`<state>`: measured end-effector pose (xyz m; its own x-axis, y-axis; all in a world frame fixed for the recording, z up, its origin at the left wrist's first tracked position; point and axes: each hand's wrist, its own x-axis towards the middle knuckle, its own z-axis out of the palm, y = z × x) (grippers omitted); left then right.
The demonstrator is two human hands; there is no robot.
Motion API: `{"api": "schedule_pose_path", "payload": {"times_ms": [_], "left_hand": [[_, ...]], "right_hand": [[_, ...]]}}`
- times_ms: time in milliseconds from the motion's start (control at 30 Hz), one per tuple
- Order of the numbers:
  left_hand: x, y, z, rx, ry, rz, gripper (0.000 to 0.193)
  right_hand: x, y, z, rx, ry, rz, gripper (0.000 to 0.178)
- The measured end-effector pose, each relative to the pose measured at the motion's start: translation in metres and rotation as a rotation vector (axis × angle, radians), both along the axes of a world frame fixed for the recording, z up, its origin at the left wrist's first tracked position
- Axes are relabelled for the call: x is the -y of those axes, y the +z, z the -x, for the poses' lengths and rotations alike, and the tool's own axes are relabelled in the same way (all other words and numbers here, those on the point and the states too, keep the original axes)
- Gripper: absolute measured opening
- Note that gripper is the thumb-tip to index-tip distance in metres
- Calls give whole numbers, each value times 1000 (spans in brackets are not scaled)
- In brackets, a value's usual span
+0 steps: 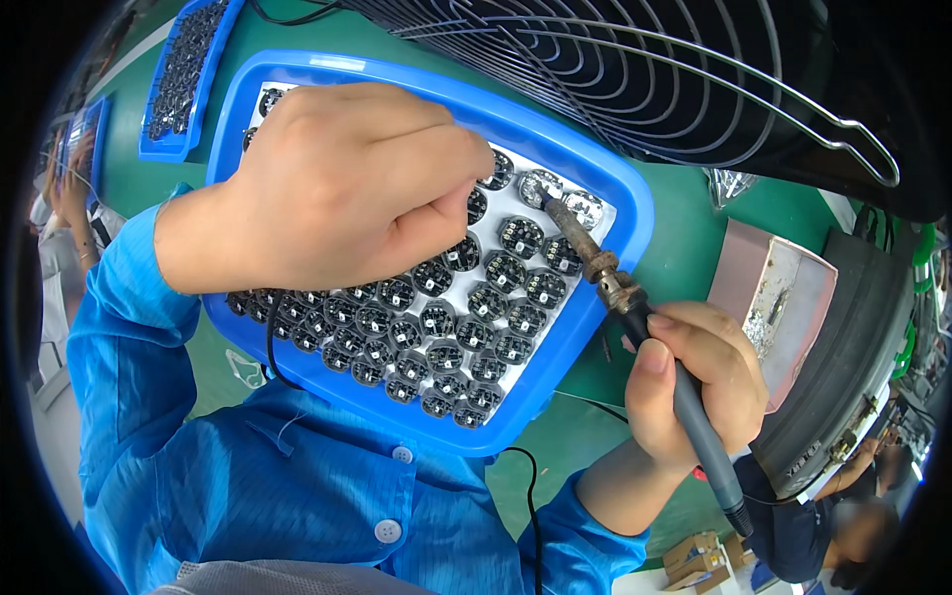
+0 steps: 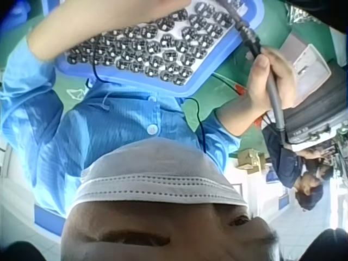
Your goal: Soldering electronic components onto individual circular circuit boards organized in a tray.
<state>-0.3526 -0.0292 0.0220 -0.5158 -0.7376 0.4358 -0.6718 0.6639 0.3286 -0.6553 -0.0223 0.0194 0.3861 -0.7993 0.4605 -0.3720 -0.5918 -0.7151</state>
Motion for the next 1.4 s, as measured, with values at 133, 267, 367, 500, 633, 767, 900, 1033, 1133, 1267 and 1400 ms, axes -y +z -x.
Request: {"api": "schedule_pose_path", "payload": {"times_ms": [133,267,367,500,633,767,900,1033,1133,1267,1400], "left_hand": [[0,1,-2,-48,20,-8,18],[-4,6,-7,-96,27,-16,20],[-5,7,-10,-90,20,-14,21],[-6,7,-10,-60,14,-9,21],[-9,9,-12,-82,5,-20,21],[-16,10,-13,-100,-15,-34,22],[-23,7,-13,-115,-75,-99,21],[-23,0,-10,-78,-79,-88,21],[-22,-3,-7,-59,-65,-77,20],[-21,-4,-4,-6,-73,-108,19],[-19,-6,0,18,-78,-90,18]], "right_hand": [[0,4,-3,-23,6,-6,18],[-2,7,-2,-33,1,35,20],[-4,7,0,79,5,43,22],[-8,2,4,23,-17,26,26],[-16,-4,9,157,-55,66,32],[-31,-8,13,205,-89,62,36],[-37,-11,13,117,-12,22,34],[-34,-20,10,87,23,8,30],[-34,-24,7,96,14,0,29],[-35,-27,6,101,0,15,29],[-35,-27,8,103,6,-5,29]]}}
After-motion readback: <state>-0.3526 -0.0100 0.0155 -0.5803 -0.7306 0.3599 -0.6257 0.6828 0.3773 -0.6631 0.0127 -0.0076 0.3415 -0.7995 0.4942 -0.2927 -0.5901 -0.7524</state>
